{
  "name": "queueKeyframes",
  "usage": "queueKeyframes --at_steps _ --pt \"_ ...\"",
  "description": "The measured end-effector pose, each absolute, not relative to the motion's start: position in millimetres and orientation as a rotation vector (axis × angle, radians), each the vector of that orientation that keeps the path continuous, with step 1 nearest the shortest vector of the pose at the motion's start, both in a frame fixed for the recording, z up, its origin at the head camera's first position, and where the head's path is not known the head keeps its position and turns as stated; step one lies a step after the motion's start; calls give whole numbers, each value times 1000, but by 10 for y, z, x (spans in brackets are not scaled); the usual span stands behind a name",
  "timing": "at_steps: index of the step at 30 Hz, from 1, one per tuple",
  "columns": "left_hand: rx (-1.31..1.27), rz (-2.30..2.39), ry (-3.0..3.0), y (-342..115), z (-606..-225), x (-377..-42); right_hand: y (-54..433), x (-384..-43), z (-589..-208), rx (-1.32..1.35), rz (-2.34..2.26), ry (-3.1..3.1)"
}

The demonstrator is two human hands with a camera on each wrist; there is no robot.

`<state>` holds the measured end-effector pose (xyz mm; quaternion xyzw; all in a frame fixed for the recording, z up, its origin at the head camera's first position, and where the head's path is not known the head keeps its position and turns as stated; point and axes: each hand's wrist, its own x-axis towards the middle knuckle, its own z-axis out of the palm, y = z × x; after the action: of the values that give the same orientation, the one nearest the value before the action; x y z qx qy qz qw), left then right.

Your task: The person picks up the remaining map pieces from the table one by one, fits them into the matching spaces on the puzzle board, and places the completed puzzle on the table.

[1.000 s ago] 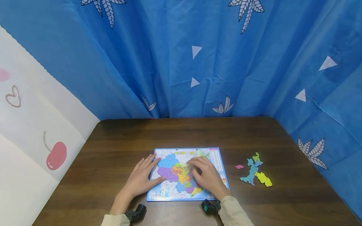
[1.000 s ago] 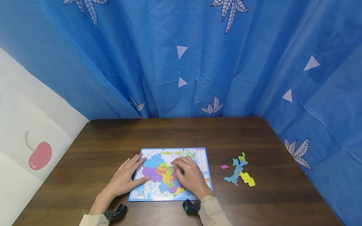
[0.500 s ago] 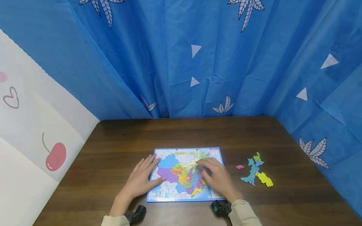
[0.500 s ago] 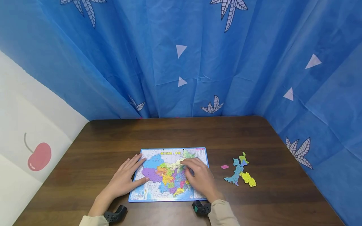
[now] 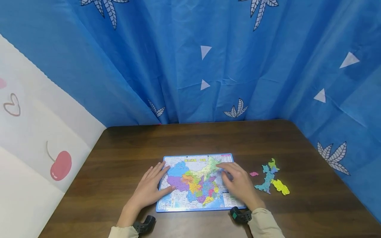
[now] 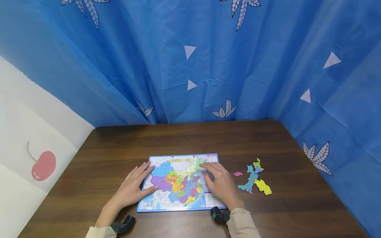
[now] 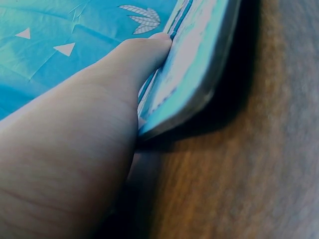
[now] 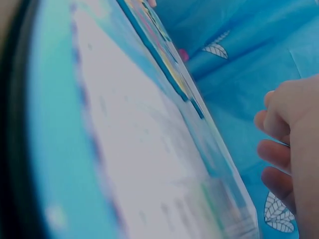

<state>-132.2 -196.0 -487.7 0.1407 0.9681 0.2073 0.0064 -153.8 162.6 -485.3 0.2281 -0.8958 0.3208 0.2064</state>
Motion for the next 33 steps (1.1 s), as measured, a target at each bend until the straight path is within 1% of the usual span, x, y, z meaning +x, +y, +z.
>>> queueKeyframes --at_steps 17,26,33 --pt "443 646 3034 -1946 -4840 -1299 1971 -1619 -4797 398 876 -2475" --pt "386 667 3014 -1935 -4832 -1285 2156 -1662 -4806 265 896 -2483" --pt "365 666 3021 -1931 -4832 -1279 2265 -1664 -4794 109 862 -2542"
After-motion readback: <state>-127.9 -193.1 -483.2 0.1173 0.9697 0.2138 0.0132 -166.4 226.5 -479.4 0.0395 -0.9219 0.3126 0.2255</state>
